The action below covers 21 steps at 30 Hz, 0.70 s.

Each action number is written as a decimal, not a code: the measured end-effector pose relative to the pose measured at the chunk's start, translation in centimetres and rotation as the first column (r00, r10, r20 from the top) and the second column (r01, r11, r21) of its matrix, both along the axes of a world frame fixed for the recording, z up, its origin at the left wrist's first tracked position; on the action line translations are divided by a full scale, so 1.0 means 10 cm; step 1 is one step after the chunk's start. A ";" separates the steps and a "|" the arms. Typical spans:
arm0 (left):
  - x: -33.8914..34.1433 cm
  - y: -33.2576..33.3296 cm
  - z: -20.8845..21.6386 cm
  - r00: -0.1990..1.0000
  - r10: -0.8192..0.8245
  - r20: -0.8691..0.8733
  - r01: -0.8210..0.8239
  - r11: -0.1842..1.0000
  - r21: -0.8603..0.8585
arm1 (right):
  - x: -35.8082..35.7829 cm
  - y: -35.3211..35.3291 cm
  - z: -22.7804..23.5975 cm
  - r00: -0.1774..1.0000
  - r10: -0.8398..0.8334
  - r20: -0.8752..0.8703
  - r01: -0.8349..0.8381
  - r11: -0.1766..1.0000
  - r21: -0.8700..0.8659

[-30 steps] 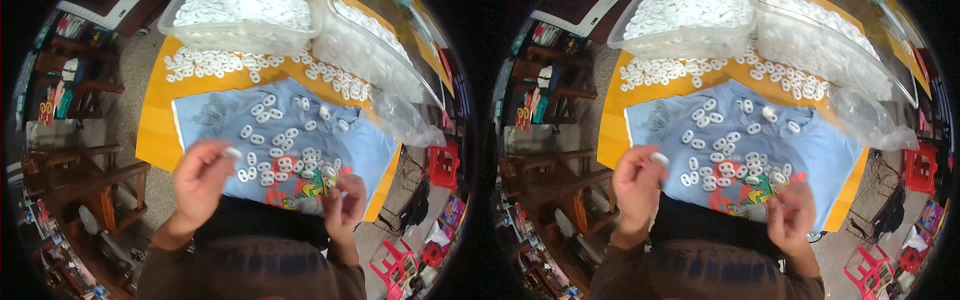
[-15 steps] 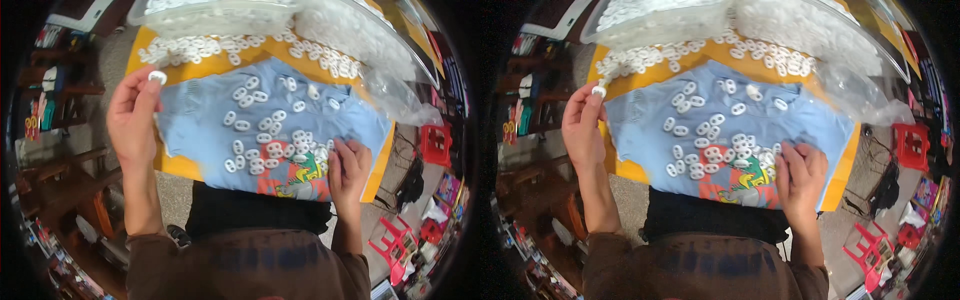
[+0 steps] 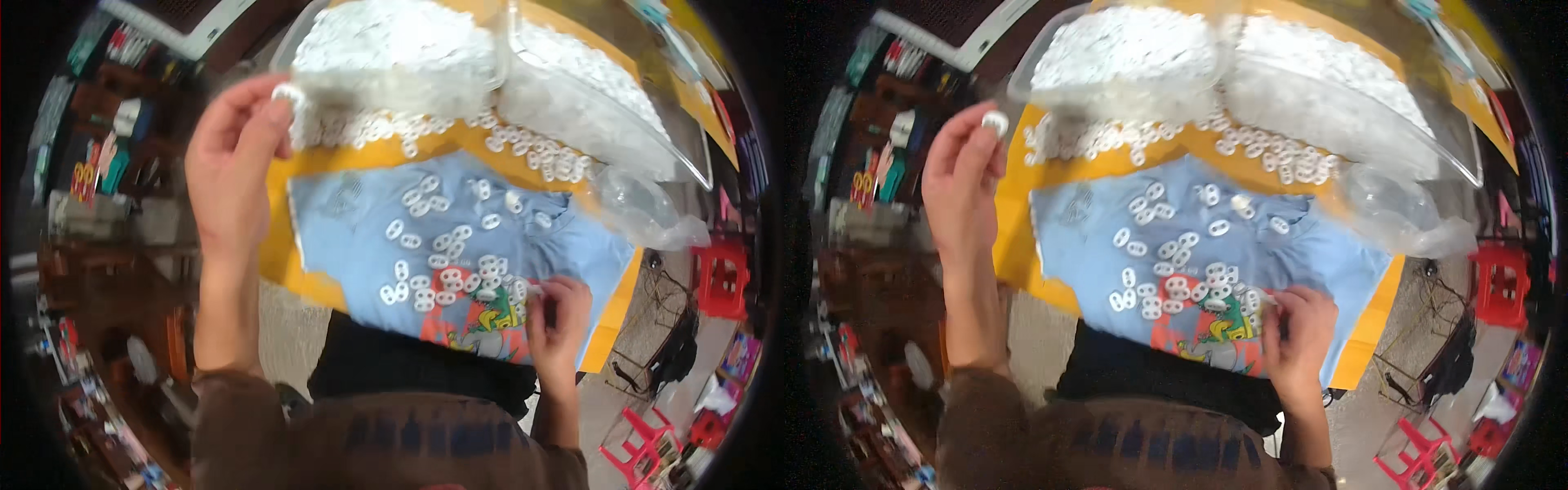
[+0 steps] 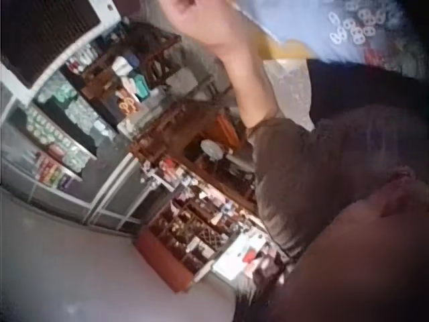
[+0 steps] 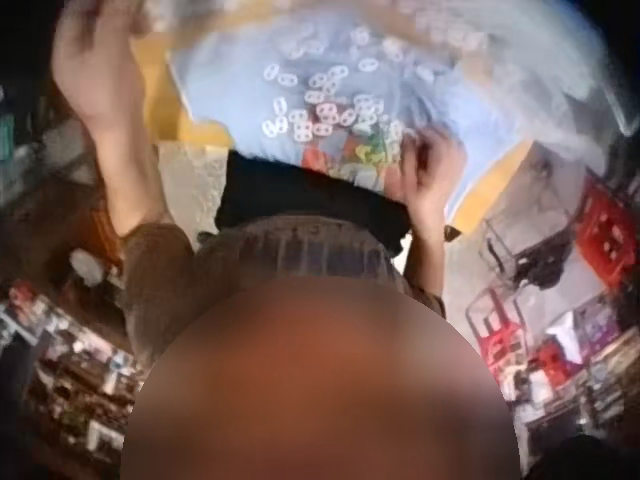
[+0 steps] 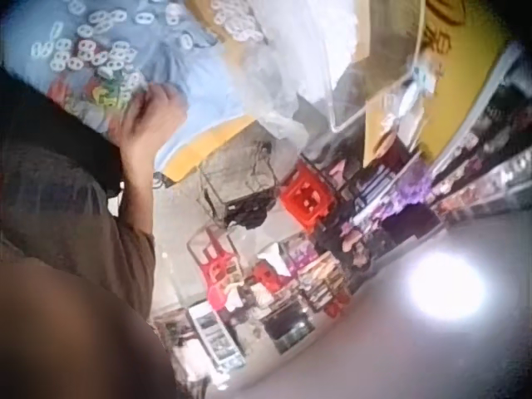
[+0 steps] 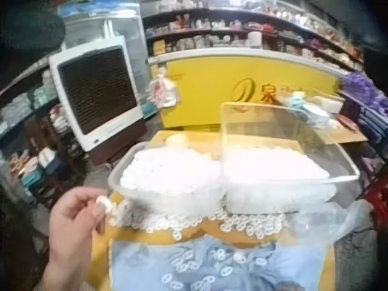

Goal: The person is manually picking up small white plastic cord locks from a pile, inspecting them, and then sorting them into containers or placing them on a blue shirt.

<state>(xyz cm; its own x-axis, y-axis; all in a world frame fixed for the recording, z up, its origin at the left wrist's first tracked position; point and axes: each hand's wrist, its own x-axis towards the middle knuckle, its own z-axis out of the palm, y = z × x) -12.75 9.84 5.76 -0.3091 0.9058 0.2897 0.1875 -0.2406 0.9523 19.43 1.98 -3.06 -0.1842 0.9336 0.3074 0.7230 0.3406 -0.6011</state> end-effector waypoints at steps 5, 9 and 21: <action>-0.28 -0.47 -0.18 0.960 0.269 0.071 -0.274 0.960 0.062 | 0.02 -0.13 -0.03 0.896 -0.244 -0.370 0.141 0.949 -0.284; -0.68 -1.27 -0.63 0.759 0.614 0.217 -0.636 0.770 0.047 | 0.08 -0.12 -0.15 0.865 -0.224 -0.449 0.135 0.966 -0.221; -1.10 -2.17 -2.04 0.629 0.777 -0.035 -0.737 0.582 -0.343 | 0.13 -0.24 -0.16 0.827 -0.300 -0.476 0.135 0.927 -0.350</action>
